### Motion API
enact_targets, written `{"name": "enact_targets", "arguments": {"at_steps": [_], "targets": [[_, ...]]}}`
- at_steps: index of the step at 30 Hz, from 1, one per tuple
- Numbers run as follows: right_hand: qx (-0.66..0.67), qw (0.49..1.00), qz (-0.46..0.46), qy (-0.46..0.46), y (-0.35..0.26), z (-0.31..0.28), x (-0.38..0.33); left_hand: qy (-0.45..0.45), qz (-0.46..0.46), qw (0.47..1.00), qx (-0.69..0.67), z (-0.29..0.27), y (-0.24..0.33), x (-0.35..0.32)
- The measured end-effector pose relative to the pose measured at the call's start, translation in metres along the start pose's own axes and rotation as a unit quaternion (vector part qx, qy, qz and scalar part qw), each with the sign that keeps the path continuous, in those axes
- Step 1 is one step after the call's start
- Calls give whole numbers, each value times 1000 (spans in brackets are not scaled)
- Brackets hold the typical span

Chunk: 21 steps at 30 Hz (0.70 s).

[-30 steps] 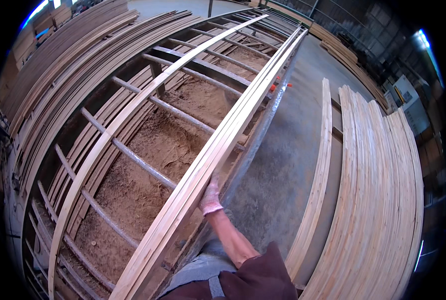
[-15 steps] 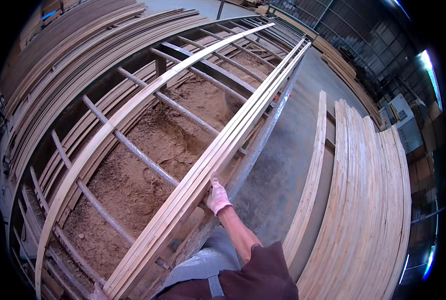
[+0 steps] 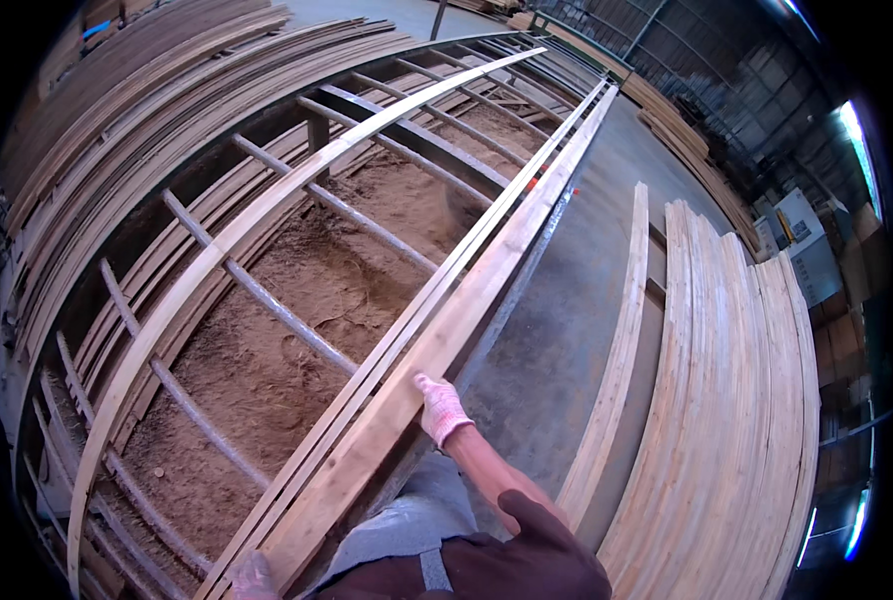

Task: The person handles and organizes wooden planks in a workshop. They pick up planks from a stack, place them onto a metal rack, and use a brush to sweep sawdust off the wood. The person also moves a large wooden panel and stacks smaller planks on the floor.

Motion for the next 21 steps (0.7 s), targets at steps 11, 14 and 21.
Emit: {"name": "enact_targets", "arguments": {"at_steps": [11,14,21], "targets": [[-248,968,-28,15,-35,1,-45,-31,-32,985,-164,74,-17,-13],[-265,962,-54,29,-44,7,-42,-51,33,998,-1,-5,42,19],[-321,945,-38,57,-56,7,-31,-135,28,990,-14,-8,60,41]]}}
Point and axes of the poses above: each hand's wrist, its own x-axis towards the middle knuckle, its own z-axis out of the palm, y = z × x, the point moved 9 cm from there along x, towards the middle knuckle, and after that the axes turned 5 degrees about -z, right-handed, at the moved point
